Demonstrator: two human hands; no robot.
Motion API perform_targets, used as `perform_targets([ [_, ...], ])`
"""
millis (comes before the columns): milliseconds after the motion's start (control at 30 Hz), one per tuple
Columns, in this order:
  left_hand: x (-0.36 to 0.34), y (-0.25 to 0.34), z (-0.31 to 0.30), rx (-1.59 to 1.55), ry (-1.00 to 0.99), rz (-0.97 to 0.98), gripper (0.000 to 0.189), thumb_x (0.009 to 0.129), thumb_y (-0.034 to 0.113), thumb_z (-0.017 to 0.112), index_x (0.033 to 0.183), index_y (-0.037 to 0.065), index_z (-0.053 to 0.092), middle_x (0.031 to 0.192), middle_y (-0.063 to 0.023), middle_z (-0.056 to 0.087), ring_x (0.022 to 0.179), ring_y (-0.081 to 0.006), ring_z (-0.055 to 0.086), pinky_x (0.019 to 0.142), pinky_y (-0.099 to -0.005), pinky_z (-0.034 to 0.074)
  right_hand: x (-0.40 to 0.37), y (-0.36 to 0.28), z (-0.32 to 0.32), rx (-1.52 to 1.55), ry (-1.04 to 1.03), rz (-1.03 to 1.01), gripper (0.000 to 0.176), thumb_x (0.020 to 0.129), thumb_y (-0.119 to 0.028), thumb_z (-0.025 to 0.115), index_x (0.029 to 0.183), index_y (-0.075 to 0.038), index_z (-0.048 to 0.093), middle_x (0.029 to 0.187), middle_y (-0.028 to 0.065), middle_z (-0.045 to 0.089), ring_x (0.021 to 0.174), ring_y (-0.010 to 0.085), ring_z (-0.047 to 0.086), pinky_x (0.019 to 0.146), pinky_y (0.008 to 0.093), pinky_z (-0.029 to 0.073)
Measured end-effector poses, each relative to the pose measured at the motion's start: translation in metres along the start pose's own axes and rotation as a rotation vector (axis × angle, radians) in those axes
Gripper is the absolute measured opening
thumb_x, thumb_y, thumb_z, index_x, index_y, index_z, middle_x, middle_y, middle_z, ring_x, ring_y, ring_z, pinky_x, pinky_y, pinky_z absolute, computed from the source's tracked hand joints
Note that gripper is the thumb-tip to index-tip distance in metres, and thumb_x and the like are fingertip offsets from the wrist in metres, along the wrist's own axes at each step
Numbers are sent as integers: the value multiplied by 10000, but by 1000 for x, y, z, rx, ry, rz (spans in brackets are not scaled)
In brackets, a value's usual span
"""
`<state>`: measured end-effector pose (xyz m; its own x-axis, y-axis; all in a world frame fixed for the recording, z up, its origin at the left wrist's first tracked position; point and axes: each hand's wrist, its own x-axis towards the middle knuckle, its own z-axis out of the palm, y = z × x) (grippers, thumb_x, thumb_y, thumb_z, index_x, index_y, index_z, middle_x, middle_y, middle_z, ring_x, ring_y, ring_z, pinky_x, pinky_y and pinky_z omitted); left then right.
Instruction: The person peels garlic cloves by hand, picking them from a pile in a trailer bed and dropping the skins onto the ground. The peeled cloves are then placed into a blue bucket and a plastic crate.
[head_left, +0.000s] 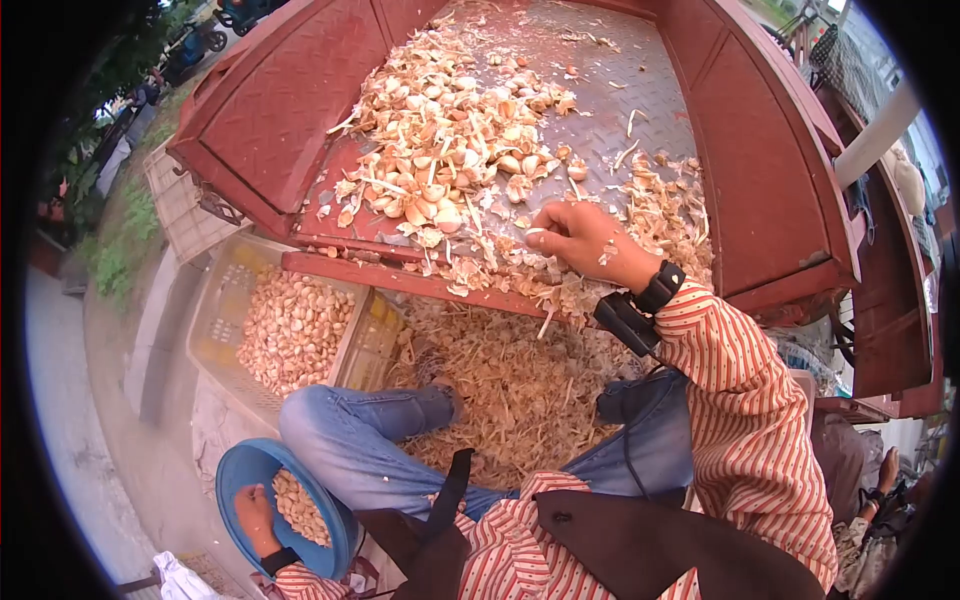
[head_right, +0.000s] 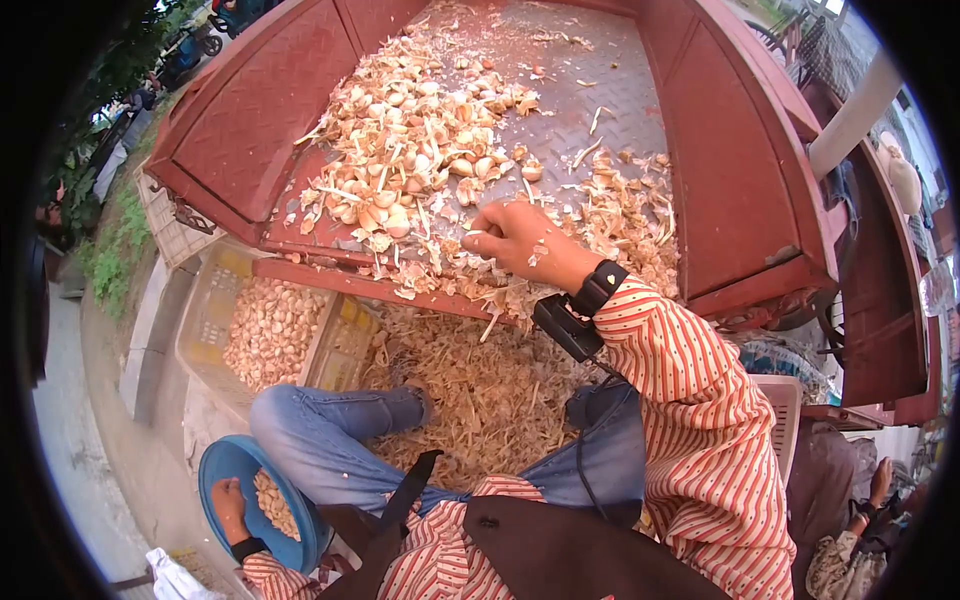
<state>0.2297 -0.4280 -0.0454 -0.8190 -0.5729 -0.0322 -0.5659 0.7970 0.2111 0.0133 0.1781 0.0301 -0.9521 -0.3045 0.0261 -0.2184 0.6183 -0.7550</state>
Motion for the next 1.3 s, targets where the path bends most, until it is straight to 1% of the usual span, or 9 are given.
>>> perform_targets([
  [33,-7,8,0,175,-10,46,258,848,185,541,946,-45,607,765,-113,600,735,-201,581,686,-295,457,-3,-6,-1,162,-53,85,261,891,-263,550,796,-20,554,608,15,505,551,97,468,508,255,379],
  [167,-18,174,-25,-522,35,317,342,877,165,533,1140,-54,522,1005,-145,581,890,-208,576,771,-291,452,-8,-14,10,427,-123,111,380,924,-335,495,702,-28,518,560,-28,438,512,61,397,469,243,335],
  [400,-111,427,20,-1315,-692,766,334,907,141,529,1194,-21,478,888,-60,607,749,-91,577,664,-220,472,-30,-53,29,320,-22,-84,371,927,-333,469,786,-4,568,602,104,548,556,194,517,543,344,420],
  [600,-108,431,16,-1366,-985,580,298,921,141,504,1175,-14,502,774,-10,554,602,-37,477,529,-158,383,-29,-41,1,-53,-43,-14,353,912,-362,463,853,-37,587,700,193,582,670,373,566,586,421,440],
  [667,-103,427,-8,-1438,-1173,548,313,924,163,501,1182,-15,504,734,7,520,555,-26,418,495,-149,335,-1,-6,-15,-253,220,-29,294,881,-327,500,847,-46,576,744,183,565,764,375,570,638,460,424],
  [833,-150,419,-102,-1716,-1683,1001,325,909,150,492,1106,-108,508,725,-83,553,571,-125,506,484,-214,382,56,95,-48,-565,194,-71,180,791,-170,541,888,-20,561,829,208,580,812,389,569,701,468,455],
  [967,-174,417,-111,-2012,-1656,1321,253,887,97,513,1049,-94,551,832,-160,638,635,-238,639,498,-275,481,48,62,-25,-701,-12,-105,182,762,-151,554,834,17,551,729,197,593,716,392,578,660,446,465],
  [1100,-183,412,-104,-2032,-1644,1423,247,877,91,521,1062,-69,552,852,-144,647,687,-248,650,525,-277,500,16,19,-13,196,3,253,164,860,-123,530,939,13,578,742,102,623,721,177,635,632,299,506],
  [1300,-206,407,-103,-2194,-1665,1217,256,882,106,517,1072,-61,554,856,-139,645,684,-249,645,510,-279,493,-15,9,-8,1053,-68,259,258,926,-134,482,1151,-6,487,977,85,604,829,134,627,701,225,534],
])
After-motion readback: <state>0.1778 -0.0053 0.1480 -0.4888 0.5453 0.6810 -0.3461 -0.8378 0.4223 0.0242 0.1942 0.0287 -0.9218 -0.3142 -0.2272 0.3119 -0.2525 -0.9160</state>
